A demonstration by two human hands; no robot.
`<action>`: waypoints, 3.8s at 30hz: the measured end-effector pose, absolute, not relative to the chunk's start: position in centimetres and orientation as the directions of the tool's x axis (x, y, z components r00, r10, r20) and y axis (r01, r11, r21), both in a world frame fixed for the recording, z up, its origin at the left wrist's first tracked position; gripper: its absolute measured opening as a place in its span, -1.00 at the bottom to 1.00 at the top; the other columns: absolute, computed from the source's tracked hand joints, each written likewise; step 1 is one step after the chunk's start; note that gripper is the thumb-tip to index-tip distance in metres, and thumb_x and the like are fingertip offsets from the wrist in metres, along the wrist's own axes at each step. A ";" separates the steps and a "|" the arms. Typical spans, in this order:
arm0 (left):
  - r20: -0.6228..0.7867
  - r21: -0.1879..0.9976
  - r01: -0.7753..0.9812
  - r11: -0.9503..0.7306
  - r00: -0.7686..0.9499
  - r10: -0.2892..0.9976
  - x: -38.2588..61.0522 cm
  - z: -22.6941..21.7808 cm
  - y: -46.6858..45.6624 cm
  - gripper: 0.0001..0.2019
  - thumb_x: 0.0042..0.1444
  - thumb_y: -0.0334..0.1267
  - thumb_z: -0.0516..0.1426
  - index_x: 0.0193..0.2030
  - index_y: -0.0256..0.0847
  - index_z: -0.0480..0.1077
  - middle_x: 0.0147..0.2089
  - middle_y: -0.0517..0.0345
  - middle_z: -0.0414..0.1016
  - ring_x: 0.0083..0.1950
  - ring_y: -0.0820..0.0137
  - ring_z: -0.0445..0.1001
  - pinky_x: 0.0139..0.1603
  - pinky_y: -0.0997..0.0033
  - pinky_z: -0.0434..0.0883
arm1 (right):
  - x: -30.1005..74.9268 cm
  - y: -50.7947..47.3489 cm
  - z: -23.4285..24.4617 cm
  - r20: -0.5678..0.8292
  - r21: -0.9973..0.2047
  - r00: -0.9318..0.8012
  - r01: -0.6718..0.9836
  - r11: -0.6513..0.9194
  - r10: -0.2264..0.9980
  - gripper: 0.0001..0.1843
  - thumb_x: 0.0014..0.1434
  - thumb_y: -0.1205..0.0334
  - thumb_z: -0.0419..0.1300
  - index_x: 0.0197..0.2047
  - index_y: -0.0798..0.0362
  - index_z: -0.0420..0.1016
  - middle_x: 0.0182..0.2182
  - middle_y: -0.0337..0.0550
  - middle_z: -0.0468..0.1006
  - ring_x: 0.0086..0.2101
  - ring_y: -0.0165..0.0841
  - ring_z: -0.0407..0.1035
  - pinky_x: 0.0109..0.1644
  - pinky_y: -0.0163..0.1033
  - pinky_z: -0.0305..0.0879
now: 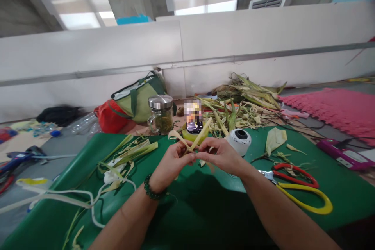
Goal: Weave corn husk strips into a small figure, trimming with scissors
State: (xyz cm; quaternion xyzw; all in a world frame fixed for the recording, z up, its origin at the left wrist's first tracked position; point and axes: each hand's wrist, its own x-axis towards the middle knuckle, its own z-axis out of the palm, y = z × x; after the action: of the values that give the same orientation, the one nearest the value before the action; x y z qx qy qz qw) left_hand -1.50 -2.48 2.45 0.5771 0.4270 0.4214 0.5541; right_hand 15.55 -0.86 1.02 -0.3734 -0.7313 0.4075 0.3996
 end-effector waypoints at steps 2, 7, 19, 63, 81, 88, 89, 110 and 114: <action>0.011 0.999 0.033 -0.020 0.245 0.970 -1.5 2.6 -2.5 -0.73 -0.10 -0.18 0.24 -0.27 -0.30 0.44 -0.38 0.11 0.48 -0.38 0.42 0.40 -0.39 0.48 0.34 | 15.5 -1.1 0.9 0.333 -0.827 -0.442 0.287 0.484 0.833 -0.81 0.11 0.18 0.20 -0.45 0.11 0.48 -0.54 -0.25 0.45 -0.53 -0.49 0.26 -0.51 -0.41 0.15; 0.083 0.991 0.090 -0.100 0.168 0.982 -1.4 2.3 -2.5 -0.72 -0.08 -0.16 0.24 -0.28 -0.32 0.47 -0.48 0.15 0.46 -0.44 0.43 0.37 -0.45 0.50 0.30 | 15.2 -1.6 0.4 0.620 -0.513 -0.460 0.375 0.772 0.636 -0.79 0.11 0.31 0.18 -0.55 0.11 0.39 -0.63 -0.28 0.38 -0.59 -0.50 0.24 -0.51 -0.39 0.13; 0.064 0.992 0.079 -0.099 0.365 0.929 -1.6 2.8 -3.0 -0.77 -0.10 -0.22 0.25 -0.30 -0.32 0.55 -0.40 0.10 0.55 -0.31 0.35 0.43 -0.28 0.45 0.37 | 15.7 -0.8 0.2 0.774 -0.372 -0.424 0.298 0.879 0.471 -0.89 0.19 0.34 0.17 -0.21 0.04 0.50 -0.33 -0.15 0.61 -0.35 -0.40 0.50 -0.29 -0.35 0.41; 0.247 0.426 0.683 -0.593 0.542 0.803 -1.1 -0.8 -2.7 -0.83 -0.06 -0.46 0.05 -0.51 -0.23 0.46 -0.47 0.04 0.50 -0.49 0.35 0.34 -0.47 0.41 0.15 | 15.0 -2.4 1.7 0.792 -0.072 -0.524 0.430 0.900 0.314 -0.78 0.12 0.45 0.03 -0.44 0.05 0.44 -0.58 -0.23 0.45 -0.45 -0.37 0.25 0.00 -0.11 0.16; -0.084 0.992 -0.067 0.107 0.282 0.956 -1.3 2.5 -2.4 -0.60 -0.04 0.01 0.20 -0.26 -0.32 0.57 -0.28 -0.06 0.61 -0.22 0.26 0.52 -0.23 0.39 0.42 | 15.4 -1.3 0.8 0.675 -0.363 -0.338 0.621 0.694 0.656 -0.80 0.20 0.16 0.16 -0.42 0.06 0.45 -0.48 -0.16 0.52 -0.43 -0.34 0.36 -0.38 -0.28 0.18; -0.037 0.994 -0.093 0.049 0.127 0.991 -1.3 1.9 -1.8 -0.63 -0.13 -0.02 0.28 -0.31 -0.32 0.57 -0.35 0.01 0.62 -0.24 0.28 0.53 -0.17 0.37 0.42 | 15.0 -2.1 1.0 0.832 -0.202 -0.285 0.644 0.738 0.476 -0.77 0.24 0.26 0.11 -0.45 0.05 0.44 -0.48 -0.11 0.49 -0.38 -0.30 0.30 -0.29 -0.22 0.22; -0.010 0.992 -0.125 0.022 0.100 0.995 -1.2 1.8 -1.7 -0.64 -0.12 -0.03 0.27 -0.32 -0.32 0.57 -0.35 0.02 0.62 -0.22 0.28 0.53 -0.12 0.34 0.41 | 14.9 -2.3 1.0 0.840 -0.184 -0.278 0.662 0.727 0.466 -0.75 0.23 0.22 0.12 -0.49 0.05 0.43 -0.51 -0.11 0.47 -0.40 -0.30 0.28 -0.31 -0.22 0.20; 0.052 0.975 -0.217 -0.051 -0.001 0.999 -0.2 1.3 -2.0 -0.64 -0.19 -0.06 0.30 -0.33 -0.31 0.50 -0.36 -0.01 0.63 -0.23 0.17 0.59 -0.10 0.25 0.45 | 12.6 -3.2 -1.2 0.732 -0.075 -0.421 0.732 0.677 0.535 -0.61 0.30 0.32 -0.05 -0.55 0.10 0.33 -0.65 -0.20 0.40 -0.58 -0.43 0.27 -0.46 -0.27 -0.06; 0.100 0.979 -0.170 -0.111 -0.074 0.992 -0.1 1.1 -2.1 -0.70 -0.22 -0.13 0.32 -0.36 -0.28 0.51 -0.29 0.01 0.64 -0.18 0.19 0.57 -0.07 0.27 0.44 | 12.4 -3.2 -1.3 0.693 -0.126 -0.423 0.726 0.676 0.583 -0.61 0.29 0.30 -0.04 -0.57 0.09 0.34 -0.66 -0.21 0.41 -0.60 -0.44 0.26 -0.46 -0.26 -0.07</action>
State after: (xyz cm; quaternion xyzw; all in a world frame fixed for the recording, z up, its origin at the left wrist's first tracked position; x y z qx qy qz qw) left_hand -0.13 -2.13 1.10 0.4637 0.4433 0.5836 0.4980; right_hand 12.43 -3.21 -1.33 -0.3906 -0.8379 -0.0967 0.3687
